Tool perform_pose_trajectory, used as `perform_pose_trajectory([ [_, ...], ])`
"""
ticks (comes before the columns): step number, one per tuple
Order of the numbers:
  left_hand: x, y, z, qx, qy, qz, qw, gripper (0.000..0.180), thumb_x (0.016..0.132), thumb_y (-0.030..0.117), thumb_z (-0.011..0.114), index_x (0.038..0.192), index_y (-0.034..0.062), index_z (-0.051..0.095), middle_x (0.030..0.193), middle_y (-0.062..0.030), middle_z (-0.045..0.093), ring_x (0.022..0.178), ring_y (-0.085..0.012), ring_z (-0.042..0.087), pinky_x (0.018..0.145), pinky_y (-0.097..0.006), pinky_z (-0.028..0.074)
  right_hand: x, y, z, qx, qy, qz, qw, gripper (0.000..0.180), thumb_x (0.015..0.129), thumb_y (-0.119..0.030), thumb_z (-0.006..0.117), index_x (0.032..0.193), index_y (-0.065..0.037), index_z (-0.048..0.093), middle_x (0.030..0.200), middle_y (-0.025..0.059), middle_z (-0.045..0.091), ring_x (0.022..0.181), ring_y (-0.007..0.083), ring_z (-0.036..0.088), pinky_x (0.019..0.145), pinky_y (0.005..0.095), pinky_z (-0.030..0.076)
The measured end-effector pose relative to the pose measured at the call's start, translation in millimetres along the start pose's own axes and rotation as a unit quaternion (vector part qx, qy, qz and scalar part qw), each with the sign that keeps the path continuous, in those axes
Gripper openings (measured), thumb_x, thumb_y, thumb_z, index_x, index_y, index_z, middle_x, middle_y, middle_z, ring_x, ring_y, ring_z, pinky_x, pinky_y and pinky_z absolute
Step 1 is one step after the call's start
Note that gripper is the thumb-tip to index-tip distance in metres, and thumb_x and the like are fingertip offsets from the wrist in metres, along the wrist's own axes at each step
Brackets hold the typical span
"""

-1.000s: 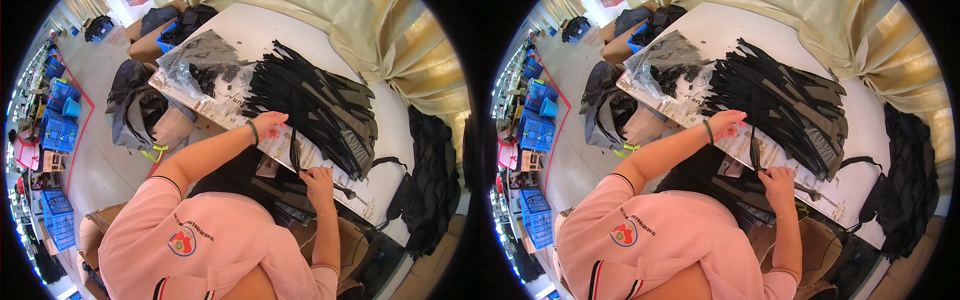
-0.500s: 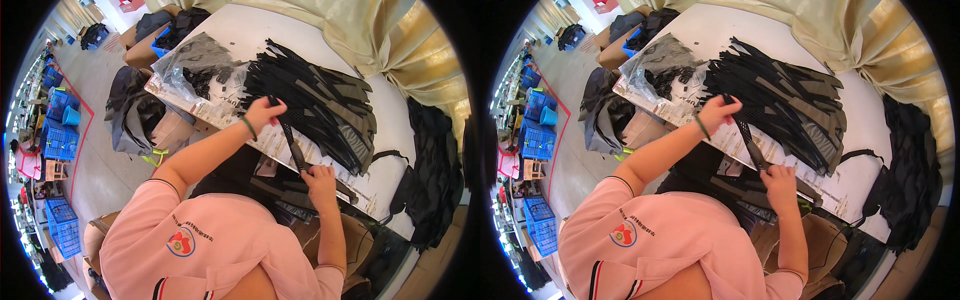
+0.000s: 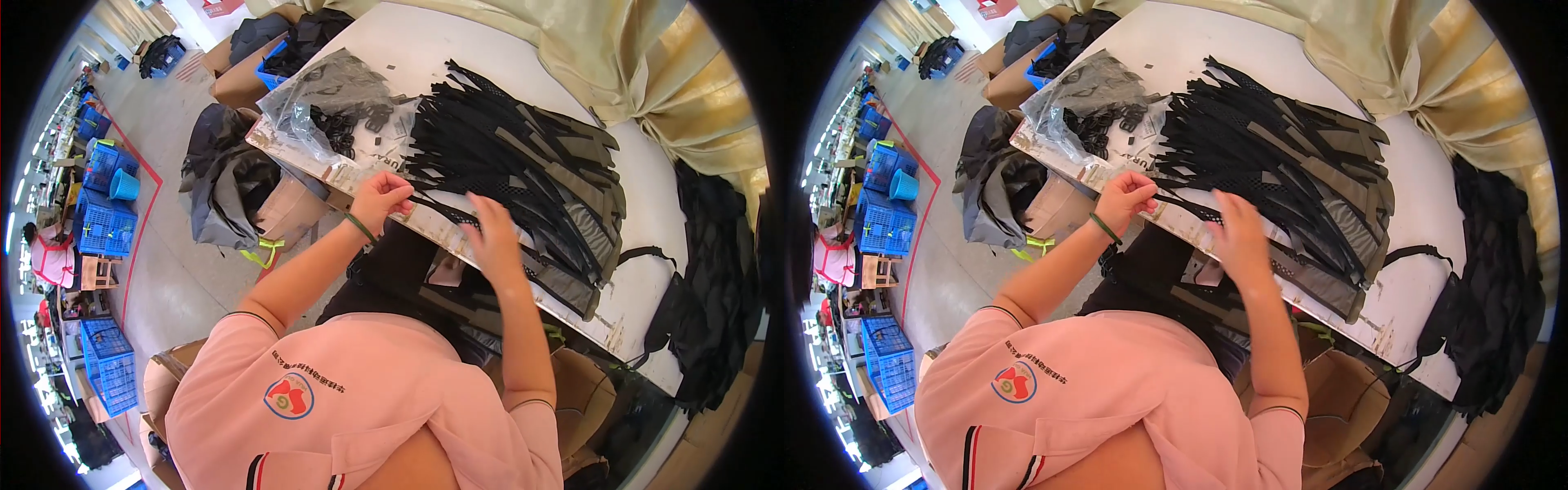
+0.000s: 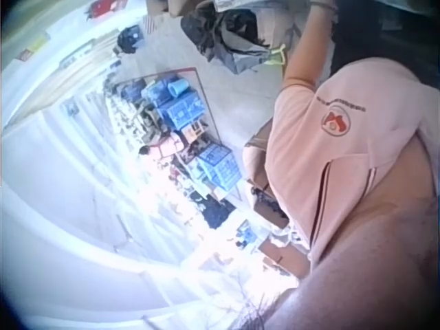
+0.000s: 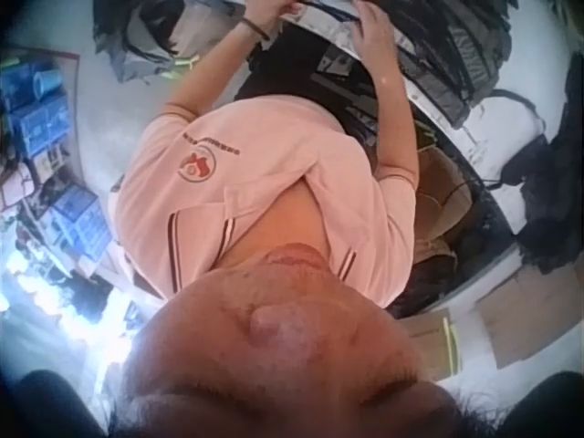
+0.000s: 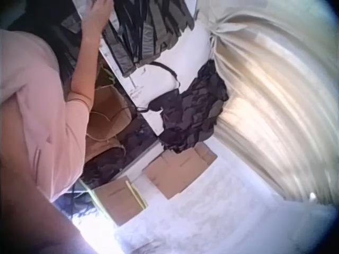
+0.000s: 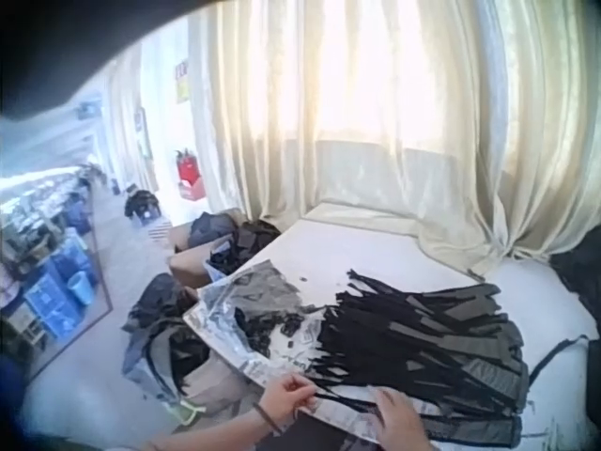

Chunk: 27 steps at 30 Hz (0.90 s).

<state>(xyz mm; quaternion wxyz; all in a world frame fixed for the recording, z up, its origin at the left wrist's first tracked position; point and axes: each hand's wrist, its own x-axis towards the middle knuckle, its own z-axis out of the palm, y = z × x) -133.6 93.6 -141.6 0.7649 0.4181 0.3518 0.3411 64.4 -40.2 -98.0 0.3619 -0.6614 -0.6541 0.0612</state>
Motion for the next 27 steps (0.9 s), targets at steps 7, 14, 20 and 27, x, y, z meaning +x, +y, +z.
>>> perform_pose_trajectory([
  [7,3,16,-17,0.111,-0.074,0.031,0.991,0.008,0.085,0.008,0.064,0.089,0.0034,0.058,0.077,-0.0028,0.061,0.066,-0.0099,0.060,0.060,-0.024,0.049,10,9,95,0.201,-0.065,0.067,0.975,0.017,0.082,-0.010,0.062,0.097,-0.001,0.062,0.089,0.0141,0.062,0.080,0.0318,0.060,0.071,0.0362,0.047],
  [14,75,86,-97,0.687,0.045,0.218,0.691,0.017,0.077,0.010,0.067,0.093,0.0062,0.061,0.084,-0.0103,0.056,0.086,-0.0290,0.058,0.075,-0.038,0.047,7,13,95,0.314,-0.079,0.153,0.934,0.010,0.084,-0.007,0.062,0.091,0.000,0.062,0.075,0.0066,0.058,0.063,0.0154,0.055,0.059,0.0263,0.044],
  [20,90,84,-92,0.798,-0.099,0.109,0.584,0.019,0.073,0.013,0.071,0.091,0.0119,0.065,0.092,-0.0097,0.053,0.091,-0.0306,0.056,0.078,-0.040,0.047,11,15,93,0.334,-0.081,0.128,0.930,0.010,0.083,-0.006,0.062,0.091,0.000,0.063,0.073,0.0055,0.057,0.060,0.0132,0.054,0.057,0.0251,0.043],
  [27,94,84,-93,0.808,-0.108,0.099,0.571,0.014,0.073,0.013,0.071,0.085,0.0103,0.063,0.093,-0.0119,0.052,0.089,-0.0311,0.057,0.075,-0.040,0.046,13,16,94,0.285,-0.028,0.093,0.954,0.013,0.082,-0.008,0.062,0.092,-0.001,0.065,0.076,0.0113,0.058,0.067,0.0212,0.055,0.063,0.0288,0.044],
])
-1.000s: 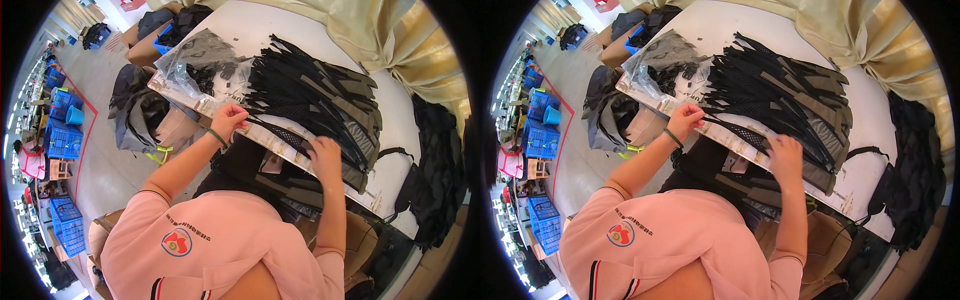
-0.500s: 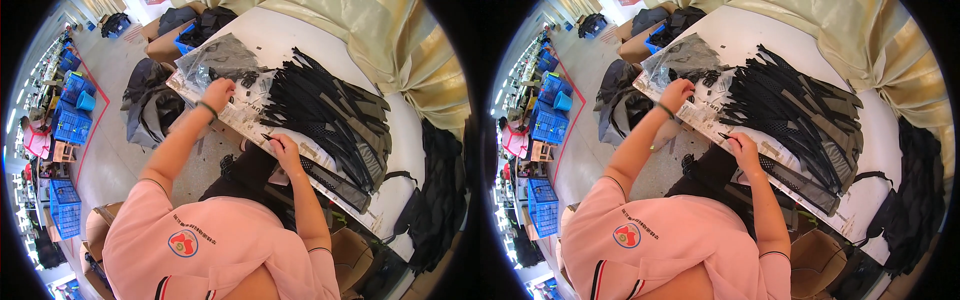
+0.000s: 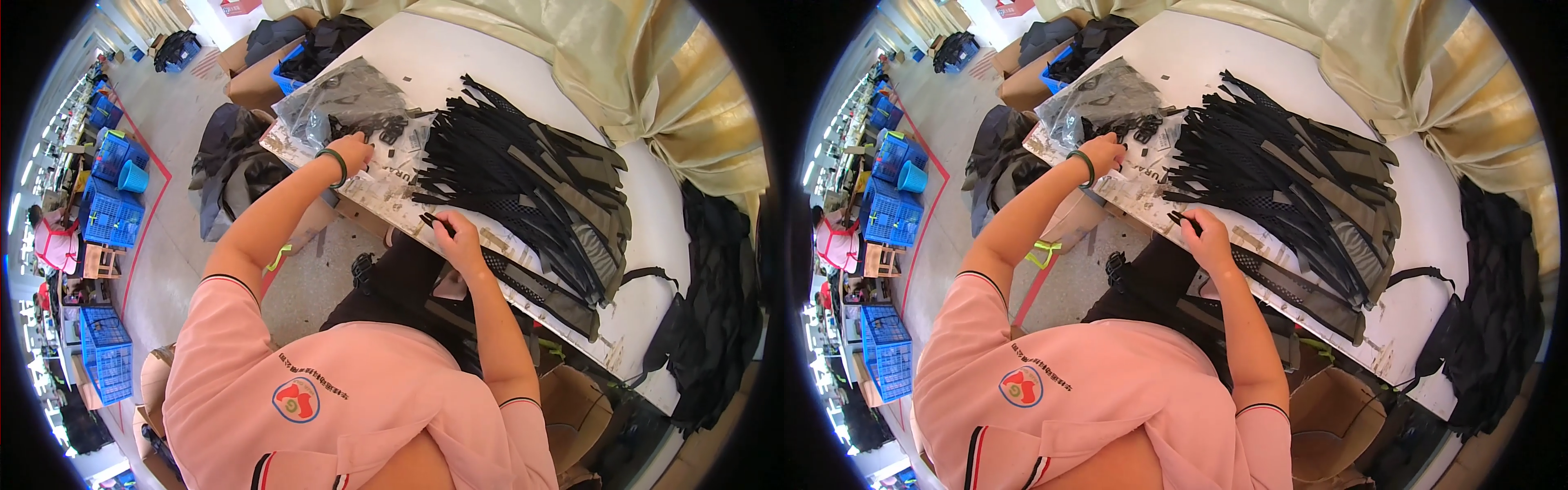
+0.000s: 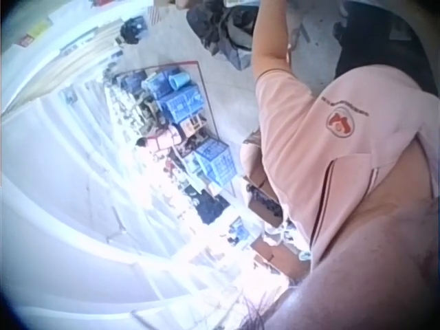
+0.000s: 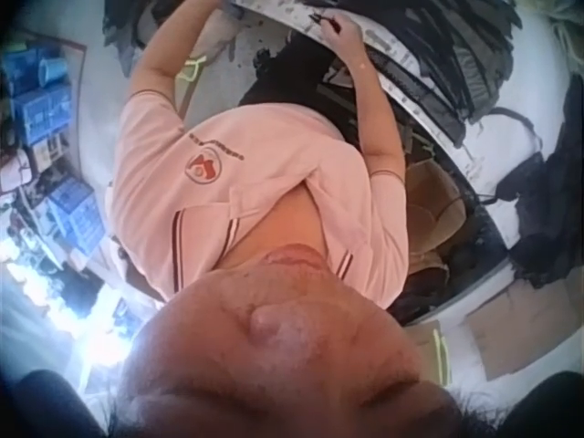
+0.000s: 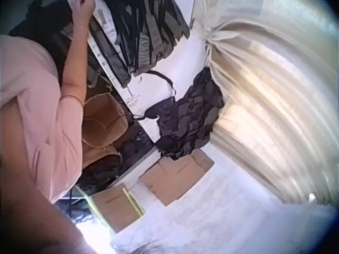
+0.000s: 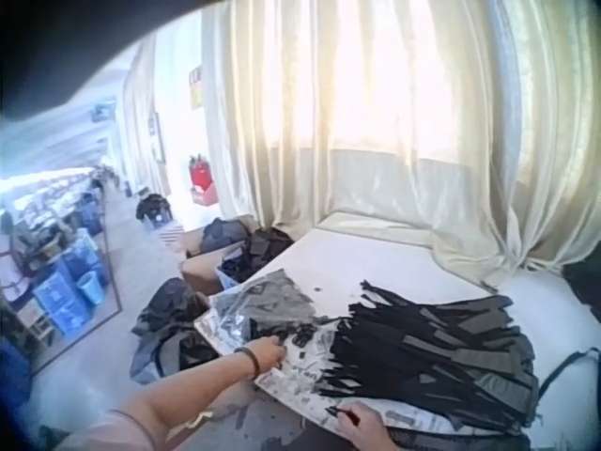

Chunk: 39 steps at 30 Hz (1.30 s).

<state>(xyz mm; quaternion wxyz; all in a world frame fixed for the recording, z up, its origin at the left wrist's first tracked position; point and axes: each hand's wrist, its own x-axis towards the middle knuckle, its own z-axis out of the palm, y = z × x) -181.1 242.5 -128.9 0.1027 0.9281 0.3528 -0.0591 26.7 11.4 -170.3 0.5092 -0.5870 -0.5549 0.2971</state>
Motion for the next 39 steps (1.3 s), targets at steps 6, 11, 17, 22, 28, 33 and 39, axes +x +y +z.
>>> perform_pose_trajectory([
  [6,-4,-1,-11,0.025,-0.054,-0.018,0.998,0.020,0.074,0.016,0.072,0.093,0.0124,0.066,0.100,-0.0104,0.052,0.090,-0.0301,0.058,0.076,-0.040,0.047,1,3,1,-0.016,-0.024,-0.022,0.999,0.015,0.082,-0.011,0.062,0.092,-0.001,0.065,0.079,0.0114,0.060,0.069,0.0248,0.057,0.065,0.0306,0.045],
  [11,-8,5,-13,0.043,-0.076,-0.030,0.996,0.016,0.072,0.015,0.073,0.086,0.0116,0.066,0.100,-0.0112,0.053,0.090,-0.0306,0.059,0.075,-0.041,0.048,1,0,-1,-0.054,-0.038,-0.013,0.998,0.015,0.082,-0.012,0.062,0.092,-0.001,0.065,0.082,0.0114,0.061,0.071,0.0273,0.058,0.066,0.0311,0.046],
  [17,-9,0,-16,0.038,-0.074,-0.039,0.996,0.021,0.070,0.017,0.074,0.087,0.0107,0.062,0.097,-0.0106,0.053,0.089,-0.0309,0.058,0.076,-0.039,0.048,1,0,-1,-0.070,-0.018,-0.011,0.997,0.015,0.082,-0.013,0.061,0.091,-0.001,0.064,0.085,0.0119,0.062,0.074,0.0285,0.060,0.067,0.0313,0.047],
  [22,-2,-16,-4,-0.018,0.017,-0.053,0.998,0.035,0.072,0.022,0.074,0.102,0.0130,0.058,0.100,-0.0118,0.053,0.090,-0.0324,0.058,0.077,-0.040,0.048,2,-1,1,-0.061,-0.016,-0.014,0.998,0.015,0.083,-0.013,0.061,0.090,-0.001,0.063,0.084,0.0120,0.061,0.074,0.0283,0.059,0.067,0.0314,0.047],
  [28,5,-2,-1,-0.034,0.083,-0.119,0.989,0.035,0.074,0.023,0.073,0.103,0.0153,0.057,0.105,-0.0111,0.054,0.092,-0.0326,0.058,0.078,-0.041,0.048,1,11,1,-0.027,-0.031,0.040,0.998,0.015,0.081,-0.012,0.063,0.091,-0.001,0.065,0.081,0.0121,0.061,0.073,0.0279,0.059,0.067,0.0311,0.047],
  [33,9,-10,11,-0.036,0.140,-0.058,0.988,0.037,0.073,0.017,0.072,0.107,0.0144,0.057,0.098,-0.0105,0.058,0.086,-0.0298,0.061,0.075,-0.038,0.050,4,9,3,-0.023,-0.023,-0.002,0.999,0.017,0.080,-0.011,0.064,0.092,0.001,0.065,0.080,0.0110,0.062,0.068,0.0236,0.058,0.064,0.0298,0.046],
  [39,-18,68,-3,-0.652,0.116,0.002,0.749,0.019,0.081,0.005,0.064,0.099,0.0036,0.059,0.080,-0.0046,0.062,0.070,-0.0133,0.061,0.060,-0.028,0.049,5,-18,-8,0.166,-0.031,0.178,0.970,0.014,0.084,-0.011,0.062,0.092,0.000,0.065,0.075,0.0031,0.062,0.062,0.0082,0.052,0.058,0.0235,0.044],
])
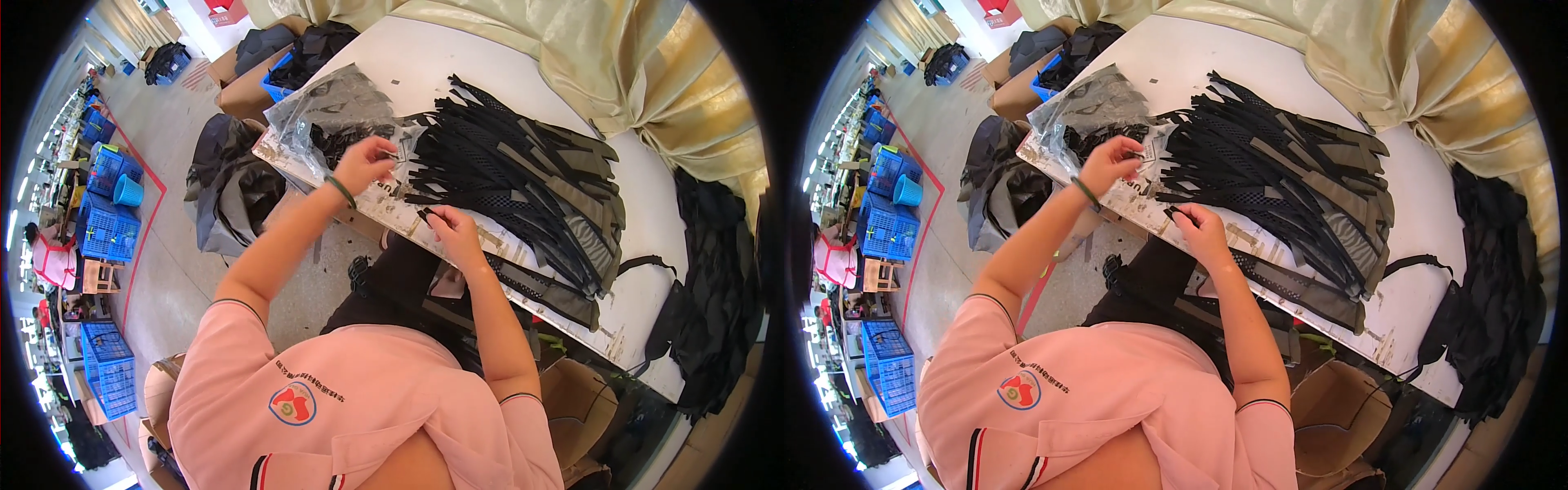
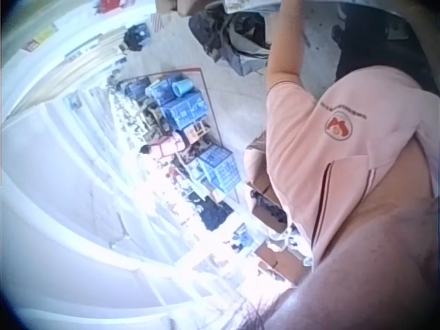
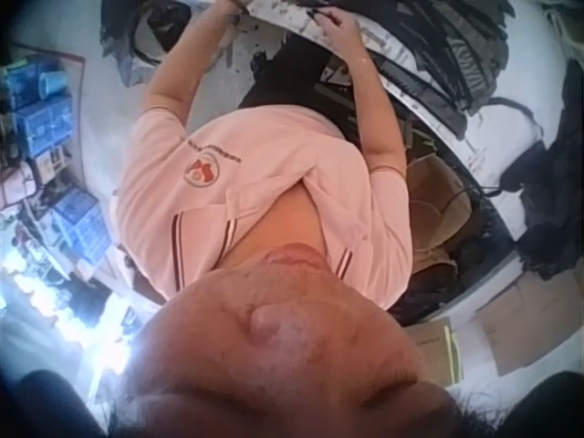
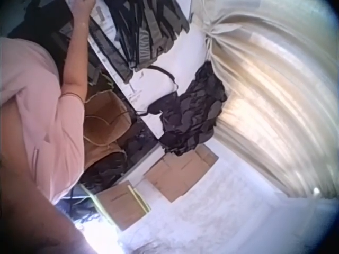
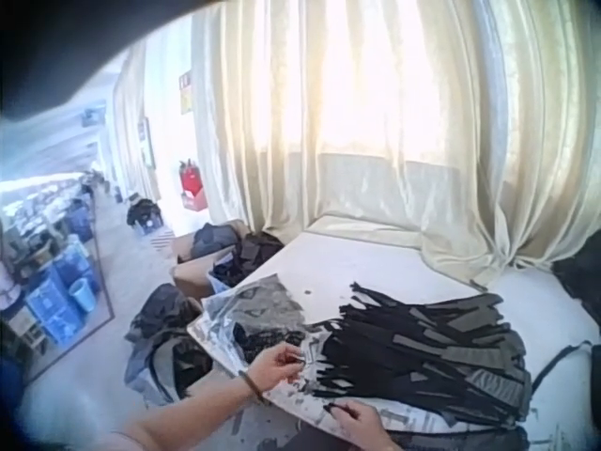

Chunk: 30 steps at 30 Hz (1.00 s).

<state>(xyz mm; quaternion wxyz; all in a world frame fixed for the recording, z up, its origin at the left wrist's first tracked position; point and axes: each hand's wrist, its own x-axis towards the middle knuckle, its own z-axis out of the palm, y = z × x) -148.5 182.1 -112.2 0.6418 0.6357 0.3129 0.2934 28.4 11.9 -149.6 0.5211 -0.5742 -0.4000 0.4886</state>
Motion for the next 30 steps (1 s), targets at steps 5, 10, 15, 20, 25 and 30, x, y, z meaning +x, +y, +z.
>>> perform_pose_trajectory([
  [5,-44,4,59,-0.150,-0.035,-0.049,0.987,0.019,0.082,0.002,0.063,0.101,0.0026,0.060,0.087,-0.0025,0.062,0.075,-0.0100,0.060,0.070,-0.023,0.048,-20,-40,6,0.048,-0.024,-0.011,0.999,0.013,0.085,-0.010,0.061,0.090,0.002,0.066,0.073,-0.0005,0.059,0.061,0.0058,0.049,0.056,0.0202,0.041],
  [10,-54,-10,81,-0.145,-0.009,-0.025,0.989,0.017,0.081,0.000,0.064,0.097,0.0035,0.061,0.088,-0.0006,0.061,0.081,-0.0070,0.056,0.072,-0.021,0.046,-29,-42,-3,0.090,-0.042,0.050,0.994,0.012,0.085,-0.009,0.061,0.090,0.001,0.066,0.074,0.0014,0.060,0.062,0.0066,0.050,0.058,0.0199,0.040],
  [15,-58,-16,89,-0.165,-0.039,-0.004,0.986,0.016,0.082,-0.002,0.063,0.098,0.0021,0.058,0.088,-0.0004,0.061,0.079,-0.0059,0.057,0.071,-0.020,0.048,-34,-42,-8,0.202,-0.041,0.118,0.971,0.012,0.083,-0.012,0.060,0.086,-0.002,0.065,0.071,0.0006,0.059,0.063,0.0079,0.050,0.060,0.0209,0.040],
  [20,-63,-16,95,-0.151,-0.066,0.040,0.985,0.017,0.083,-0.007,0.057,0.099,0.0007,0.055,0.092,-0.0020,0.060,0.082,-0.0079,0.059,0.073,-0.022,0.049,-37,-41,-13,0.232,-0.028,0.132,0.963,0.014,0.083,-0.014,0.060,0.088,-0.001,0.064,0.073,0.0015,0.058,0.064,0.0087,0.050,0.061,0.0219,0.040],
  [25,-67,-16,98,-0.119,-0.067,0.073,0.988,0.019,0.082,-0.010,0.056,0.099,0.0004,0.054,0.096,-0.0036,0.058,0.086,-0.0088,0.058,0.076,-0.023,0.049,-42,-44,-10,0.255,-0.016,0.093,0.962,0.013,0.084,-0.014,0.059,0.088,-0.001,0.063,0.073,0.0009,0.058,0.064,0.0081,0.049,0.062,0.0211,0.038],
  [30,-68,-18,103,-0.087,-0.038,0.154,0.984,0.023,0.078,-0.013,0.057,0.098,-0.0012,0.055,0.104,-0.0073,0.055,0.091,-0.0135,0.059,0.080,-0.025,0.049,-45,-43,-2,0.243,0.035,0.034,0.969,0.011,0.086,-0.012,0.057,0.089,-0.002,0.062,0.073,-0.0016,0.055,0.065,0.0061,0.046,0.062,0.0201,0.037],
])
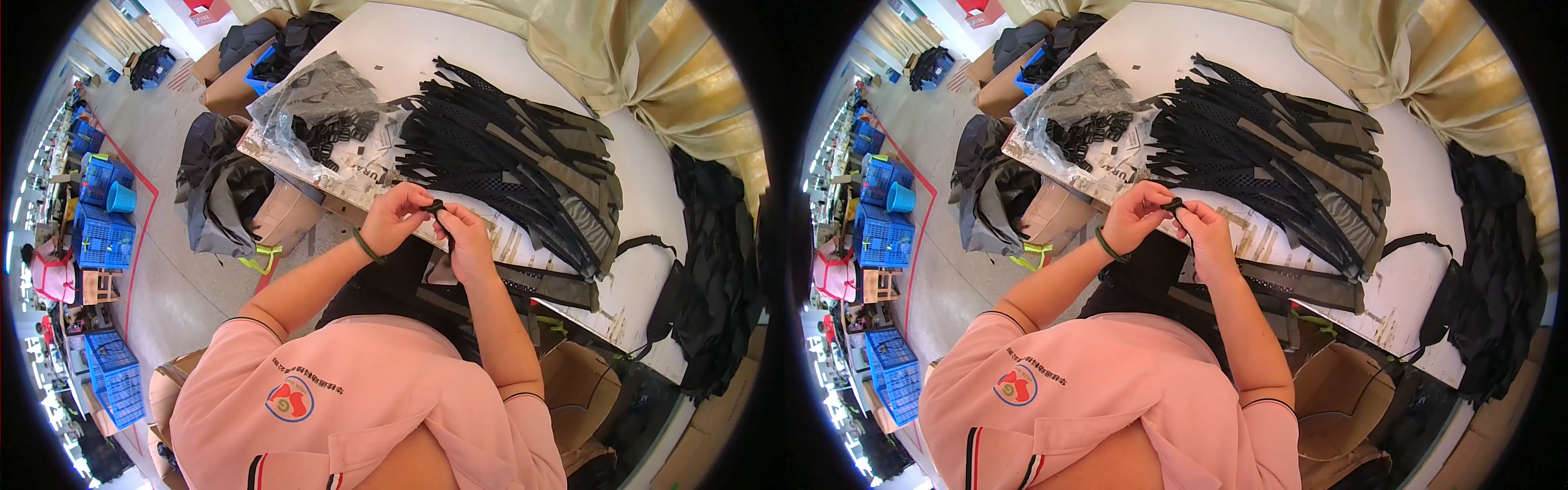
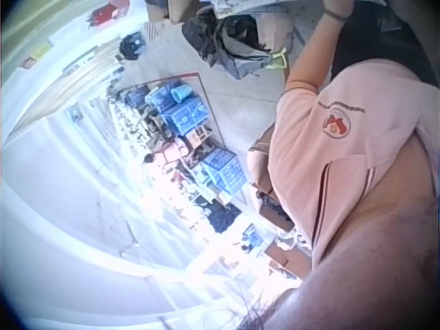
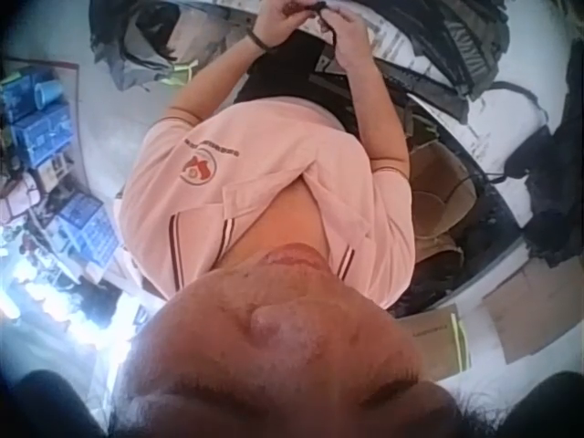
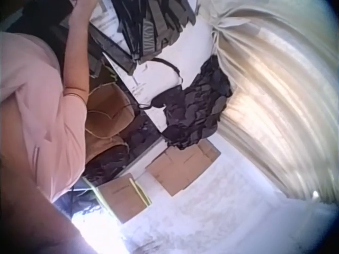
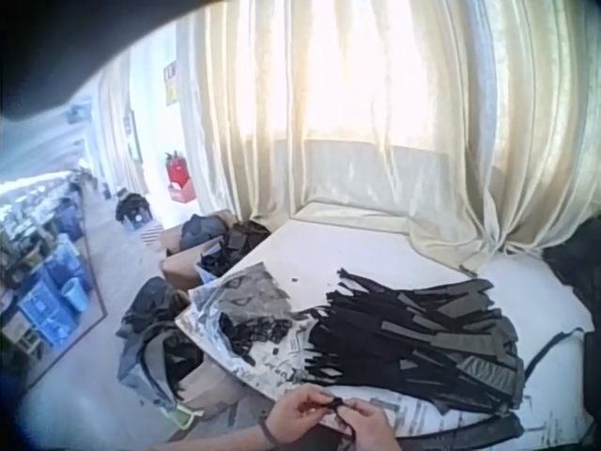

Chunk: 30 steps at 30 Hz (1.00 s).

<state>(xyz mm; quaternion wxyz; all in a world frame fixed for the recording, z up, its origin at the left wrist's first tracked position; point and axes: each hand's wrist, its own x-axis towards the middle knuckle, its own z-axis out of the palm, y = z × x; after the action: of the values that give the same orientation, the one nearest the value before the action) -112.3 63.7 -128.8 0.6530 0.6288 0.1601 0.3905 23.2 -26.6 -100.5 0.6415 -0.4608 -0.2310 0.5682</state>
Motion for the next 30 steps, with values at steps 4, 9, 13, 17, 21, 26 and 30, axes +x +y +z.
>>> perform_pose_trajectory([
  [4,0,6,1,0.097,0.005,0.053,0.994,0.021,0.078,-0.013,0.058,0.096,-0.0015,0.057,0.104,-0.0093,0.055,0.092,-0.0159,0.059,0.080,-0.026,0.050,-2,1,5,-0.028,0.017,-0.018,0.999,0.011,0.086,-0.012,0.057,0.089,-0.002,0.062,0.074,-0.0018,0.055,0.066,0.0056,0.046,0.063,0.0197,0.037],
  [9,-1,8,3,0.154,0.010,0.075,0.985,0.023,0.078,-0.013,0.059,0.097,-0.0006,0.058,0.104,-0.0100,0.055,0.095,-0.0166,0.059,0.081,-0.027,0.051,-2,3,7,0.017,0.024,-0.029,0.999,0.013,0.088,-0.012,0.057,0.093,-0.002,0.063,0.080,0.0001,0.059,0.069,0.0065,0.048,0.066,0.0199,0.039],
  [13,-3,5,3,0.051,0.025,0.054,0.997,0.024,0.079,-0.013,0.059,0.099,-0.0003,0.057,0.105,-0.0093,0.055,0.096,-0.0163,0.059,0.082,-0.027,0.051,-3,-1,2,0.013,-0.031,-0.028,0.999,0.014,0.088,-0.012,0.059,0.094,-0.001,0.063,0.083,0.0010,0.061,0.071,0.0069,0.049,0.068,0.0205,0.041],
  [17,-4,1,2,0.018,0.014,0.034,0.999,0.025,0.079,-0.014,0.058,0.100,-0.0004,0.057,0.106,-0.0091,0.055,0.096,-0.0163,0.059,0.082,-0.027,0.051,-4,-3,4,-0.041,-0.020,-0.044,0.998,0.013,0.088,-0.012,0.060,0.095,-0.001,0.063,0.084,0.0008,0.062,0.070,0.0056,0.049,0.067,0.0206,0.042],
  [21,-3,17,8,0.089,0.006,0.049,0.995,0.023,0.079,-0.014,0.059,0.097,-0.0011,0.059,0.105,-0.0089,0.055,0.095,-0.0162,0.060,0.081,-0.026,0.052,-2,8,4,-0.085,0.043,-0.092,0.991,0.014,0.088,-0.012,0.060,0.096,-0.001,0.063,0.083,0.0005,0.063,0.069,0.0042,0.049,0.064,0.0205,0.041],
  [26,-1,17,2,0.092,0.004,0.038,0.995,0.020,0.079,-0.013,0.059,0.095,-0.0011,0.061,0.104,-0.0087,0.056,0.094,-0.0161,0.060,0.079,-0.026,0.052,-3,-4,-1,-0.011,-0.015,-0.032,0.999,0.013,0.087,-0.010,0.060,0.096,0.000,0.062,0.081,0.0017,0.062,0.067,0.0060,0.050,0.063,0.0202,0.041],
  [30,-1,16,1,0.065,0.001,0.036,0.997,0.018,0.079,-0.013,0.059,0.092,-0.0011,0.061,0.104,-0.0088,0.056,0.093,-0.0155,0.060,0.078,-0.025,0.052,-1,-8,-8,0.041,-0.072,0.020,0.996,0.013,0.085,-0.007,0.062,0.096,0.001,0.062,0.081,0.0048,0.063,0.066,0.0098,0.054,0.064,0.0216,0.043],
])
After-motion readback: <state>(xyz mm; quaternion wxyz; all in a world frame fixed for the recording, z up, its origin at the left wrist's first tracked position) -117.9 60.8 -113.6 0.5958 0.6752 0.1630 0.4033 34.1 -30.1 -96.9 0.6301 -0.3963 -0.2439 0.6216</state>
